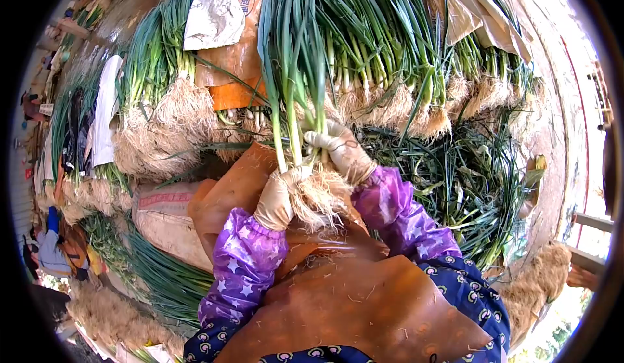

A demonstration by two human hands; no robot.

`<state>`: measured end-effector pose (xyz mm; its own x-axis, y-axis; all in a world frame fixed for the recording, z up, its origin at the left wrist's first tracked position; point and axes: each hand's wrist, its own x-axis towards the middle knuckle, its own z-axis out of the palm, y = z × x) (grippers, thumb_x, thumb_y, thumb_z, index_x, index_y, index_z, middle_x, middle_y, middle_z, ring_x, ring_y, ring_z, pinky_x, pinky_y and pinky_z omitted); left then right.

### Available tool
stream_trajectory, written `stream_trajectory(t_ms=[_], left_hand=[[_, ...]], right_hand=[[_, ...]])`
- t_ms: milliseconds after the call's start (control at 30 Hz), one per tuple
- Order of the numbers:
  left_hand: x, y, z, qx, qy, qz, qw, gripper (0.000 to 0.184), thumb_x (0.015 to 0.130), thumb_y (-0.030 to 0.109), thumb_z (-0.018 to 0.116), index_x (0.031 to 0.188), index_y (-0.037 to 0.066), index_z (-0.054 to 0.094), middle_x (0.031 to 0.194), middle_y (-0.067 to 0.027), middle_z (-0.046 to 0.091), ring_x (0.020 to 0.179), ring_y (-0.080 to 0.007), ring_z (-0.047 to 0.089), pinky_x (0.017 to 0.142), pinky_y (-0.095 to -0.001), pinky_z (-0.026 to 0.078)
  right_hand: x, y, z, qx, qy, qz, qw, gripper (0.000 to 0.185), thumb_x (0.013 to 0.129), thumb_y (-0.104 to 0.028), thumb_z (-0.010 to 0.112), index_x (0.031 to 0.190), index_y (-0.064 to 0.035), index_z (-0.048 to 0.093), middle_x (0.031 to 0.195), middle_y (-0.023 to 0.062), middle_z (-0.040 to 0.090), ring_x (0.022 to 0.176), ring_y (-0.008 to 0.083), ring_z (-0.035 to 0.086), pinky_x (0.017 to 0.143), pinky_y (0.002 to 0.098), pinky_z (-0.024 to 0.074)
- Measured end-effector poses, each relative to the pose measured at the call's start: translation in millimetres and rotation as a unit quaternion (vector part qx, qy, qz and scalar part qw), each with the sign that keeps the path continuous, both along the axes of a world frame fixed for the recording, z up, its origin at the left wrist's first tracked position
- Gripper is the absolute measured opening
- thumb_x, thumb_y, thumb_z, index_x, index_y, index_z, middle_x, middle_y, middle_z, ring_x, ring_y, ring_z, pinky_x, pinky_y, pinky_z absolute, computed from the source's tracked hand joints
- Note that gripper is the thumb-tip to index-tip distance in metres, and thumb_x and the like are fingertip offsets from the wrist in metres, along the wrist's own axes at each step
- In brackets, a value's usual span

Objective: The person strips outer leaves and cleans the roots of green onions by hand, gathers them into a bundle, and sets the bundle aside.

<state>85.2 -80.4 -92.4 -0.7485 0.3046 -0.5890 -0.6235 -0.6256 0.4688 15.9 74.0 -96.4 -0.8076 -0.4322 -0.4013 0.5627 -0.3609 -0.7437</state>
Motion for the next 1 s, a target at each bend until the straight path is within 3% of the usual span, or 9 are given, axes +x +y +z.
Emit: stream_trajectory(t_ms=[67, 200, 300, 367, 467, 533, 733, 833, 1000], left_hand=[[-0.6, -1.1, 2.8, 0.015, 0.000, 0.015, 1.000, 0.026, 0.083, 0.006, 0.056, 0.107, -0.003, 0.054, 0.089, -0.0099, 0.063, 0.074, -0.0191, 0.063, 0.064, -0.0280, 0.054], [1.7, -12.3, 1.4, 0.079, 0.028, 0.017, 0.996, 0.026, 0.084, 0.010, 0.055, 0.107, -0.003, 0.053, 0.092, -0.0143, 0.063, 0.075, -0.0224, 0.064, 0.058, -0.0327, 0.056], [9.1, -23.9, 7.2, 0.132, 0.017, 0.039, 0.990, 0.029, 0.087, 0.013, 0.053, 0.111, -0.003, 0.052, 0.094, -0.0145, 0.063, 0.076, -0.0247, 0.064, 0.056, -0.0333, 0.055], [9.9, -23.2, 13.9, 0.158, 0.037, 0.037, 0.986, 0.031, 0.088, 0.014, 0.053, 0.114, -0.003, 0.051, 0.094, -0.0142, 0.063, 0.077, -0.0250, 0.063, 0.057, -0.0330, 0.055], [10.4, -16.1, 18.3, 0.146, 0.012, -0.003, 0.989, 0.033, 0.088, 0.014, 0.054, 0.116, -0.002, 0.050, 0.098, -0.0130, 0.062, 0.084, -0.0211, 0.063, 0.068, -0.0327, 0.055], [12.8, -15.2, 16.0, 0.133, 0.006, -0.010, 0.991, 0.039, 0.088, 0.013, 0.053, 0.123, -0.004, 0.046, 0.106, -0.0126, 0.060, 0.091, -0.0203, 0.061, 0.076, -0.0322, 0.053], [9.2, -34.7, -18.5, 0.197, -0.060, 0.124, 0.971, 0.030, 0.090, 0.012, 0.051, 0.115, -0.004, 0.051, 0.103, -0.0162, 0.060, 0.089, -0.0242, 0.062, 0.080, -0.0343, 0.054], [1.9, -30.7, -3.2, 0.189, -0.042, 0.128, 0.973, 0.025, 0.089, 0.007, 0.050, 0.111, -0.004, 0.052, 0.093, -0.0142, 0.061, 0.085, -0.0238, 0.063, 0.075, -0.0363, 0.056], [3.5, 3.9, 8.0, -0.178, 0.076, 0.051, 0.980, 0.018, 0.082, -0.004, 0.059, 0.099, -0.002, 0.056, 0.082, -0.0039, 0.060, 0.068, -0.0115, 0.059, 0.059, -0.0235, 0.050]], right_hand=[[-1.8, 0.1, 14.2, 0.028, 0.077, -0.023, 0.996, 0.029, 0.088, -0.001, 0.049, 0.117, 0.0014, 0.049, 0.091, 0.0081, 0.058, 0.055, 0.0097, 0.056, 0.046, 0.0182, 0.0444], [-67.9, 51.8, -35.5, -0.075, 0.074, -0.148, 0.983, 0.038, 0.088, -0.014, 0.051, 0.123, -0.0019, 0.045, 0.088, 0.0091, 0.055, 0.054, 0.0116, 0.050, 0.043, 0.0190, 0.0431], [-87.4, 73.0, 24.1, 0.476, -0.009, -0.062, 0.877, 0.043, 0.085, -0.019, 0.058, 0.121, -0.0005, 0.044, 0.114, 0.0126, 0.052, 0.081, 0.0155, 0.056, 0.056, 0.0212, 0.0466], [-83.9, 65.8, -0.4, 0.359, 0.282, -0.142, 0.878, 0.052, 0.084, -0.026, 0.061, 0.127, -0.0012, 0.042, 0.124, 0.0173, 0.048, 0.103, 0.0228, 0.051, 0.076, 0.0280, 0.0475], [-45.2, 12.5, 4.2, 0.222, 0.308, -0.025, 0.925, 0.035, 0.085, -0.024, 0.063, 0.106, 0.0019, 0.053, 0.094, 0.0111, 0.062, 0.085, 0.0207, 0.061, 0.068, 0.0279, 0.0543], [-36.1, -23.2, 0.0, 0.000, 0.022, 0.059, 0.998, 0.019, 0.087, -0.021, 0.061, 0.086, -0.0018, 0.060, 0.068, 0.0023, 0.060, 0.057, 0.0113, 0.057, 0.050, 0.0207, 0.0460], [-9.7, -32.8, 8.7, -0.132, -0.035, -0.144, 0.980, 0.013, 0.086, -0.018, 0.060, 0.083, -0.0056, 0.059, 0.071, -0.0001, 0.060, 0.061, 0.0126, 0.054, 0.056, 0.0236, 0.0440], [-1.0, 12.0, 0.5, -0.357, -0.046, 0.012, 0.933, 0.017, 0.092, -0.024, 0.051, 0.086, -0.0081, 0.055, 0.068, -0.0042, 0.053, 0.048, 0.0071, 0.043, 0.046, 0.0222, 0.0400], [-37.0, 3.0, 20.2, 0.114, 0.111, -0.028, 0.987, 0.029, 0.087, -0.027, 0.060, 0.099, -0.0008, 0.055, 0.065, -0.0055, 0.050, 0.048, 0.0035, 0.037, 0.042, 0.0181, 0.0308]])
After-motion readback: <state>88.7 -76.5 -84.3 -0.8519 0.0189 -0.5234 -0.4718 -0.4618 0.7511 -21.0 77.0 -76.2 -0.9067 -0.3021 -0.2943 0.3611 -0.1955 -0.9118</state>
